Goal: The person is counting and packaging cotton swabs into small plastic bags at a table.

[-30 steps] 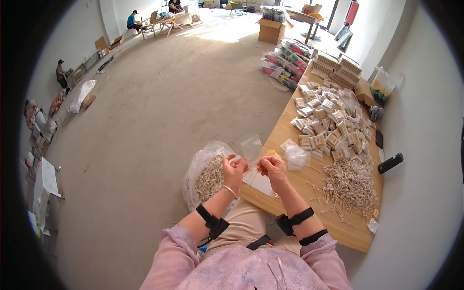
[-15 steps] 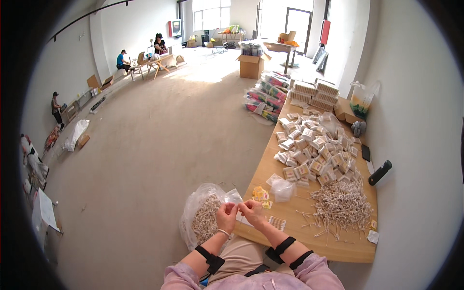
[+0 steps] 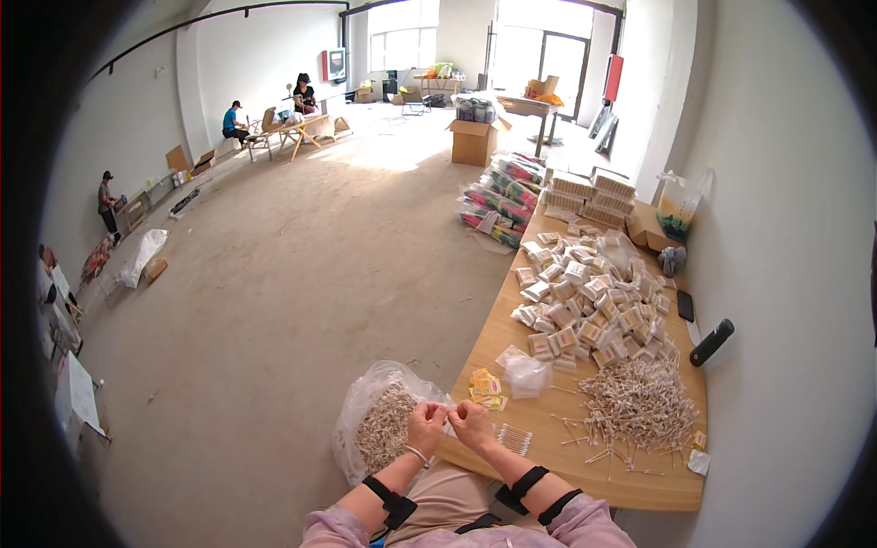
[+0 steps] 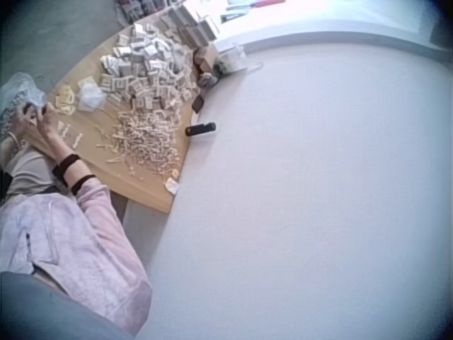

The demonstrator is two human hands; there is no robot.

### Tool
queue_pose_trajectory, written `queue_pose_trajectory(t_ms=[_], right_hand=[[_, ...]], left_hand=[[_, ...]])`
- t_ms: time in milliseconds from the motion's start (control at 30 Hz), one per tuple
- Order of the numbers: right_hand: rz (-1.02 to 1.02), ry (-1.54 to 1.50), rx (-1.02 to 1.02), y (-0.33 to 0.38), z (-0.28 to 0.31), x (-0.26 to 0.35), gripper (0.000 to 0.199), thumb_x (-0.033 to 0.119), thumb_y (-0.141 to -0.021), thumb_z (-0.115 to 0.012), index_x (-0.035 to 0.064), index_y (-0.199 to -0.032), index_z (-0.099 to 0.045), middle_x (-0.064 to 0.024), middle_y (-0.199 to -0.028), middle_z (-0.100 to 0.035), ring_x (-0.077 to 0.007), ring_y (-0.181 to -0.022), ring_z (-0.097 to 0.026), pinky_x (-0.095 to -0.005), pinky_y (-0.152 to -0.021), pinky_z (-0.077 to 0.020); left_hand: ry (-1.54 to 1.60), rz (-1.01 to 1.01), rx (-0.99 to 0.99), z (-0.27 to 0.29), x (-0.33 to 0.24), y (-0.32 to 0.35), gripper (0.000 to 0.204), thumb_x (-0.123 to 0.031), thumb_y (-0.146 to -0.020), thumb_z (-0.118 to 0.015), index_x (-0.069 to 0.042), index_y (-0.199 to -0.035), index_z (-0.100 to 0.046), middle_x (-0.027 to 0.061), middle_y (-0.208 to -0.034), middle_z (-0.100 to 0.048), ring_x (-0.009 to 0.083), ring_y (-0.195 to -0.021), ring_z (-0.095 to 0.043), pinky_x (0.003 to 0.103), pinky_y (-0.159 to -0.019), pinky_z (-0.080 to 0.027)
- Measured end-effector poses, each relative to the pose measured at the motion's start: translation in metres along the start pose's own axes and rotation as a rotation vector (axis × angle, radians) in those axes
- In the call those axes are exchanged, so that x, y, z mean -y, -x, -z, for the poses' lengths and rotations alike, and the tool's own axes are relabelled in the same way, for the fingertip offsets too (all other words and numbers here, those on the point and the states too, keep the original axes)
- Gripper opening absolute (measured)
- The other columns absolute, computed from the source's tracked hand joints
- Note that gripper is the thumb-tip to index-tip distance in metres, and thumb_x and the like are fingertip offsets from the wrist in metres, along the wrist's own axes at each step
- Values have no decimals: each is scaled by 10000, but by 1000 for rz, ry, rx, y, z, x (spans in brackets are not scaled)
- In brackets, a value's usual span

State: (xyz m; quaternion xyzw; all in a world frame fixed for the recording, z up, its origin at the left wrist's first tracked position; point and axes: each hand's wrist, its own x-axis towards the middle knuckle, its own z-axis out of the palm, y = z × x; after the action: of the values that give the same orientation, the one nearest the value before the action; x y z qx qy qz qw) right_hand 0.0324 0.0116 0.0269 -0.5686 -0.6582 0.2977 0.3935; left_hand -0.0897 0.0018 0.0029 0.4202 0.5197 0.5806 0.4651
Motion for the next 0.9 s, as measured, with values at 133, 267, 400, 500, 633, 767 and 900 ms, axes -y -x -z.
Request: queue_pose_trajectory(t_ms=[133,267,400,500,633,767,900], right_hand=[[-114,-170,-71,-4,1,-5,182,180,-844,-631,2,-807,-623,-92,-649,-635,-137,-580,-599,-289,-544,-478],[-242,-501,-12,-2,0,-11,160,162,-859,-609,3,-857,-614,-73,-681,-645,-123,-604,-607,-272,-555,-490],[-237,-477,-36,-1,-8,-18,149,134,-873,-601,-14,-860,-593,-72,-704,-631,-115,-618,-600,-252,-556,-502],[-257,-561,6,3,-13,-17,167,152,-865,-602,-13,-840,-607,-82,-705,-647,-120,-618,-609,-252,-560,-495],[-241,-481,-8,7,-20,-18,157,137,-868,-589,-18,-844,-594,-88,-727,-648,-126,-634,-615,-268,-574,-509],[-153,-276,54,10,-19,-17,166,134,-841,-615,-20,-892,-586,-107,-763,-654,-138,-616,-614,-283,-560,-504],[-75,-12,76,9,-9,-7,173,140,-798,-645,10,-904,-601,-109,-782,-645,-181,-616,-615,-316,-569,-491]], left_hand=[[-215,-48,82,-5,-2,8,156,-153,-873,-618,-3,-889,-576,57,-791,-625,114,-686,-612,246,-639,-515],[-273,-106,40,-10,-11,18,230,-158,-847,-657,-10,-980,-543,74,-885,-619,115,-727,-606,256,-666,-526],[-328,-130,13,-10,-2,18,335,-176,-809,-698,-25,-1043,-510,82,-924,-609,131,-746,-600,270,-674,-521],[-345,-87,-79,-12,-3,18,334,-141,-790,-682,-27,-1052,-509,114,-913,-620,195,-786,-630,301,-668,-523],[-295,-156,-171,-13,14,12,360,-71,-788,-626,-31,-1108,-467,147,-946,-601,230,-819,-627,335,-706,-517],[-235,-92,-232,-8,31,4,423,-42,-791,-608,-32,-1171,-424,157,-950,-595,239,-826,-624,340,-707,-519],[-78,-27,-200,-6,25,3,450,-34,-793,-607,-39,-1197,-408,146,-940,-598,244,-825,-623,340,-700,-523]])
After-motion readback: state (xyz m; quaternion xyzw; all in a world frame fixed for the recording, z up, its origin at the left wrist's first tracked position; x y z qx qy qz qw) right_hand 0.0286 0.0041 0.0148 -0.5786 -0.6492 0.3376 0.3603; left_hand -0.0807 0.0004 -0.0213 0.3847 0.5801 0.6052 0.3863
